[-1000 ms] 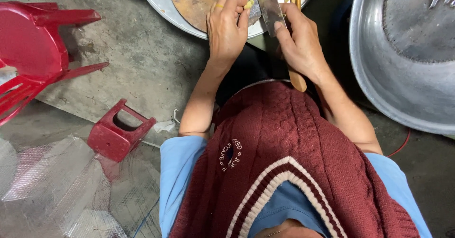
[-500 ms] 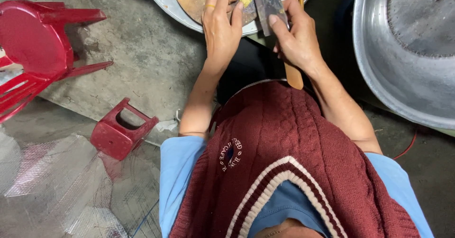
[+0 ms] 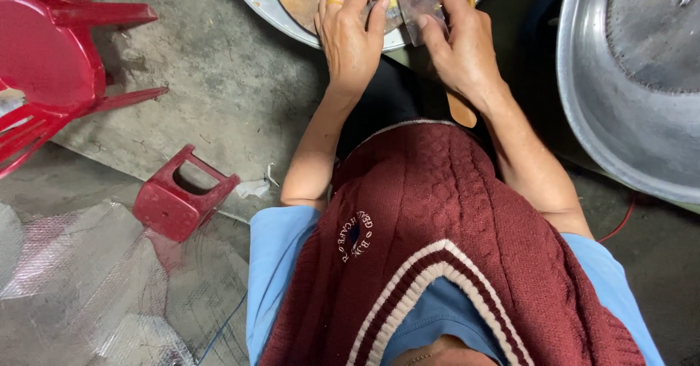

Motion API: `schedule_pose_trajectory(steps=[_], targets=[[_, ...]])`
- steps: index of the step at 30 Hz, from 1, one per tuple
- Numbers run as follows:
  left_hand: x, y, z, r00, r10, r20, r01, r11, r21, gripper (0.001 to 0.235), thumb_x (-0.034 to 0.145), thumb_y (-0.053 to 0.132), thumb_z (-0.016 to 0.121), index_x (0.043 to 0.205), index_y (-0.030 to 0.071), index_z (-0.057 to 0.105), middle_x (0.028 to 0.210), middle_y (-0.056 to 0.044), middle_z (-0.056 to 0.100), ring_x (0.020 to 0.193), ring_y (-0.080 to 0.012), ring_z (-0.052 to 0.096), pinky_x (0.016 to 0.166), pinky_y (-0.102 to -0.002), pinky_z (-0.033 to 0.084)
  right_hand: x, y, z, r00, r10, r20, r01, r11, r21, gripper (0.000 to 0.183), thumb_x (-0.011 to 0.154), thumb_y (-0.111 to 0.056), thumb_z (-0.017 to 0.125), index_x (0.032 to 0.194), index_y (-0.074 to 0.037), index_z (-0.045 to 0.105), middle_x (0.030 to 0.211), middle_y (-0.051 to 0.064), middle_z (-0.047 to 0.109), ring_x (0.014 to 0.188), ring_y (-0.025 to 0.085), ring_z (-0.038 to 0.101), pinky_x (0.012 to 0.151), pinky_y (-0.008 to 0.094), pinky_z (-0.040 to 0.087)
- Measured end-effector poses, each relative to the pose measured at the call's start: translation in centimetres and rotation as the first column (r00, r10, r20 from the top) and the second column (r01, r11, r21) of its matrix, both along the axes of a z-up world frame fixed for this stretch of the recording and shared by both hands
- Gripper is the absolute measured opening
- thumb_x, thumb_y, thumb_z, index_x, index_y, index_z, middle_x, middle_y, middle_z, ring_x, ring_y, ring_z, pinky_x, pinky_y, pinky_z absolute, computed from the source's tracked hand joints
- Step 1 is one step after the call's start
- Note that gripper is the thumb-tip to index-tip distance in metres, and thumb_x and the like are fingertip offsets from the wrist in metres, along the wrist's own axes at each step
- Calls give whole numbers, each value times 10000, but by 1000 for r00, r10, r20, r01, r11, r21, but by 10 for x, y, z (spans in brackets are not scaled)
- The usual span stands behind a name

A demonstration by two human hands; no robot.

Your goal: Mincing a small piece of an ingredient on a wooden cutting board using a large knife at floor level.

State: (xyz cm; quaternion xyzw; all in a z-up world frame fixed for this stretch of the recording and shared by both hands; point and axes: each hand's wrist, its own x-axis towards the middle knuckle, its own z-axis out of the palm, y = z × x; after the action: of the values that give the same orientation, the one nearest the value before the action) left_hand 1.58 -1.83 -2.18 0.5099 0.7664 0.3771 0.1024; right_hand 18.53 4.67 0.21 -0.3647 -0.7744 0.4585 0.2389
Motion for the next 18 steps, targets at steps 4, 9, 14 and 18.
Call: schedule_pose_trajectory(steps=[4, 9, 14, 18], targets=[[4, 3, 6, 1000, 28, 3, -28, 1000, 5, 122, 874, 217, 733, 947, 129, 690, 990, -16, 565, 922, -224, 571, 892, -382, 438, 3, 3, -1, 999, -10, 37, 12, 999, -42, 172, 1001, 60, 647, 1147, 79, 557, 779, 138, 652, 588, 222, 572, 551, 340, 471], [-3, 5, 0, 1000, -11, 8, 12, 999, -47, 106, 883, 208, 716, 977, 162, 735, 993, -8, 563, 896, -234, 559, 880, -385, 439, 10, 2, 9, 999, 3, 35, -1, 999, -51, 149, 1015, 71, 613, 1148, 77, 548, 775, 134, 630, 577, 217, 542, 535, 337, 442], [-2, 6, 12, 995, -21, 99, 20, 1000, 12, 101, 891, 202, 722, 965, 134, 706, 979, 2, 549, 798, -170, 532, 794, -330, 456, 5, -1, 5, 1000, 8, -4, -8, 997, -77, 135, 1031, 50, 613, 1148, 59, 546, 779, 115, 618, 589, 212, 535, 548, 337, 436], [0, 6, 4, 999, 8, 52, -7, 1000, -29, 99, 860, 228, 749, 906, 145, 720, 1002, -5, 540, 929, -217, 561, 893, -379, 422, 1, 2, -1, 999, 35, 14, -35, 999, -32, 170, 991, 86, 607, 1151, 87, 549, 844, 180, 682, 616, 265, 622, 543, 365, 484]])
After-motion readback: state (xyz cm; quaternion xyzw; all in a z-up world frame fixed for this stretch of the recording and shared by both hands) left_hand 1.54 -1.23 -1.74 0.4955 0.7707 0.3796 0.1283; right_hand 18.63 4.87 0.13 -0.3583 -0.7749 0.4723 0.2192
